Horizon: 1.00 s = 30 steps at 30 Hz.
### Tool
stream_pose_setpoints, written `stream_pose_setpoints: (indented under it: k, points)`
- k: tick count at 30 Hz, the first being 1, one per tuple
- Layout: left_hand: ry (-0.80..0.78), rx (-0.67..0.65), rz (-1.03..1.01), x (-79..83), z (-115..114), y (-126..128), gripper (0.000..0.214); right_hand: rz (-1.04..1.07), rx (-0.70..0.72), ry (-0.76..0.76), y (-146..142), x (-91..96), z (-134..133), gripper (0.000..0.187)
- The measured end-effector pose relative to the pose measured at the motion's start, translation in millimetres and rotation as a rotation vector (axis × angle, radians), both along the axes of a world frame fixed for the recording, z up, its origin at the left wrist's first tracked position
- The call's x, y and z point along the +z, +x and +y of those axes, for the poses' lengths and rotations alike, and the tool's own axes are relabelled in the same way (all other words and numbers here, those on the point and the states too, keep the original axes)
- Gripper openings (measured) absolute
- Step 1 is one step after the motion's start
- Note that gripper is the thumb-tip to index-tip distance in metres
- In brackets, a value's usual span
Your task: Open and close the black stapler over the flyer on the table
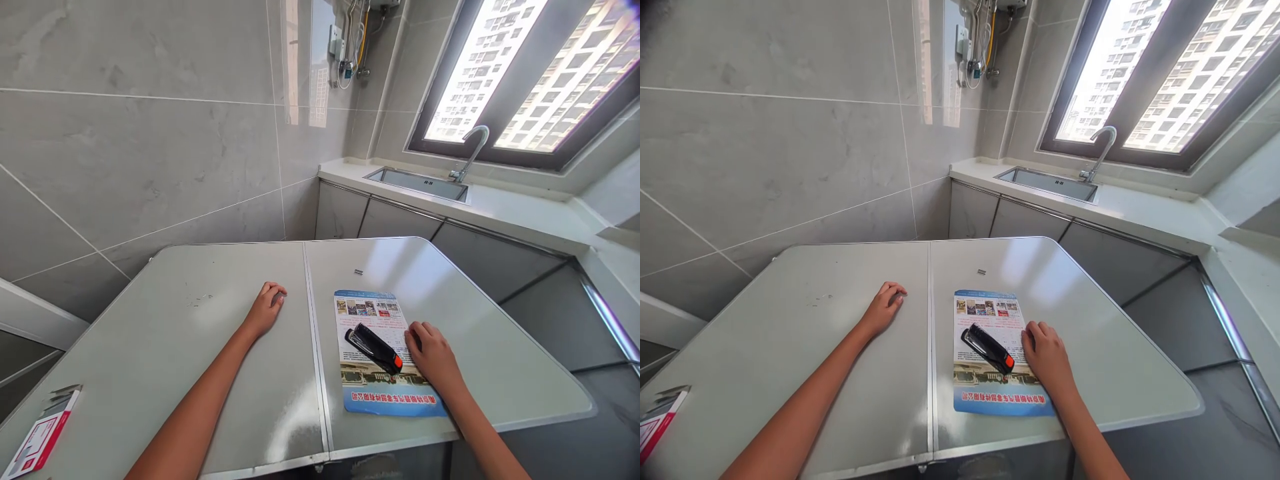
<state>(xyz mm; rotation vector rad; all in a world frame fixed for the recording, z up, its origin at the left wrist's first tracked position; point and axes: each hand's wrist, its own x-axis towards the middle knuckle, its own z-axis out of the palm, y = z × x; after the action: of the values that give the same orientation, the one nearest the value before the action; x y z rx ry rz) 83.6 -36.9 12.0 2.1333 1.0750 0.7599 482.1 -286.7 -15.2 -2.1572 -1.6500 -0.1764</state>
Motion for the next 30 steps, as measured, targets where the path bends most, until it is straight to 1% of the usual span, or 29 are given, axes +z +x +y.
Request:
stream_pose_setpoints:
  k: [4, 7, 10, 12, 15, 17, 18, 20, 22, 24, 26, 28, 30]
  points:
    - [0.019, -0.014, 0.016, 0.5, -1.0, 0.5, 0.021, 0.059, 0.005, 0.068, -4.2, 7.8, -5.0, 0.022]
    - [0.021, -0.013, 0.021, 0.0, -1.8, -0.5, 0.021, 0.034, 0.02, 0.131, -10.5, 16.3, -8.6, 0.022]
    - [0.038, -0.008, 0.03, -0.1, -4.1, -2.0, 0.021, -0.007, 0.124, 0.099, -15.6, 21.3, -8.4, 0.02]
    - [0.072, 0.01, 0.036, 1.8, -7.6, -1.3, 0.021, -0.007, 0.197, 0.059, -17.5, 21.5, -5.8, 0.022]
    - [0.159, 0.043, 0.091, 11.6, -12.6, 10.2, 0.022, -0.008, 0.252, 0.016, -20.2, 18.9, 1.6, 0.025]
    - [0.222, 0.001, 0.147, 22.4, -10.9, 30.4, 0.021, 0.002, 0.269, -0.016, -22.8, 16.5, 8.7, 0.029]
    - [0.242, -0.022, 0.139, 27.9, -7.3, 45.0, 0.02, 0.007, 0.277, -0.033, -24.1, 15.3, 12.5, 0.033]
    - [0.24, -0.076, 0.093, 35.7, 5.2, 82.1, 0.019, 0.009, 0.306, -0.062, -26.2, 12.8, 19.8, 0.042]
    - [0.236, -0.135, 0.093, 36.6, 21.7, 125.4, 0.021, 0.004, 0.338, -0.076, -26.8, 10.7, 25.3, 0.047]
    - [0.259, -0.199, 0.149, 30.7, 36.8, 167.8, 0.026, 0.003, 0.36, -0.086, -26.2, 9.9, 28.1, 0.049]
    - [0.309, -0.277, 0.262, 21.0, 47.0, 202.8, 0.034, 0.0, 0.376, -0.095, -25.1, 10.7, 29.0, 0.049]
    - [0.362, -0.355, 0.37, 11.0, 52.1, 226.8, 0.038, -0.003, 0.396, -0.113, -24.5, 12.8, 29.1, 0.05]
    - [0.387, -0.392, 0.414, 3.4, 53.4, 240.1, 0.036, -0.002, 0.413, -0.131, -24.7, 15.3, 29.6, 0.052]
